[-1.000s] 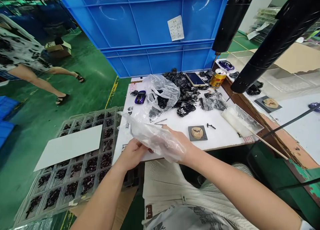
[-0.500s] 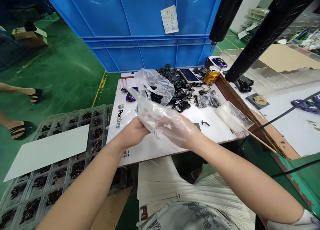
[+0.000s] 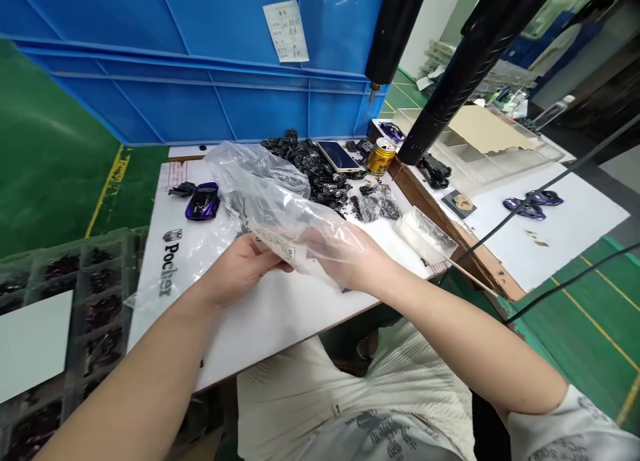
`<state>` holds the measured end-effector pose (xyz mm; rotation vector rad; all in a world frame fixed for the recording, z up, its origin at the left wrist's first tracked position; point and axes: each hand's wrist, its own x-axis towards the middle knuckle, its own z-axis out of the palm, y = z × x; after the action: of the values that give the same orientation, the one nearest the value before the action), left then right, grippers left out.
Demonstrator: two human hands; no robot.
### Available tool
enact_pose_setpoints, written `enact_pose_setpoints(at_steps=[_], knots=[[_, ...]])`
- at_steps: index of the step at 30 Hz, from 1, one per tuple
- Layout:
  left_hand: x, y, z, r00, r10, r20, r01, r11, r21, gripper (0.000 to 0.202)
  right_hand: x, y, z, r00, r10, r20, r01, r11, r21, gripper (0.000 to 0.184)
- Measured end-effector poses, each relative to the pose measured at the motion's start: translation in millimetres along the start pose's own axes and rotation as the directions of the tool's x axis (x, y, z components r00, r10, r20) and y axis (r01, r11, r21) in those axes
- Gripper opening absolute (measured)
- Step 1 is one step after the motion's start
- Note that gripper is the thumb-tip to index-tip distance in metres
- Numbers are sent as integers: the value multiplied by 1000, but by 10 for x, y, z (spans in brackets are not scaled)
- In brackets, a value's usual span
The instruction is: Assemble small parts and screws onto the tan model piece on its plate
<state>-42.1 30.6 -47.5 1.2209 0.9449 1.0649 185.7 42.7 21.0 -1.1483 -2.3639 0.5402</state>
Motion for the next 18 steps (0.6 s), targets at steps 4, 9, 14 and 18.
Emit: enact_pose_setpoints(at_steps=[4,9,14,18], knots=[[33,31,-11,998,6,-60,-9,999,-43,36,47,14,-15,997,-15,73,15,1000,-10,31],[34,104,73,998,-2,-65,-6,993,-118,42,54,75,-29,993,-110,-49,111,994,23,26],[33,115,101,993,-49,-103,33,988,-152,54,4,41,-152,963,-164,-215,190,976,108,20],[40,99,84,988,-46,-146,19,983,-184,55,-233,32,-277,907,-39,-419,102,986,130,10]])
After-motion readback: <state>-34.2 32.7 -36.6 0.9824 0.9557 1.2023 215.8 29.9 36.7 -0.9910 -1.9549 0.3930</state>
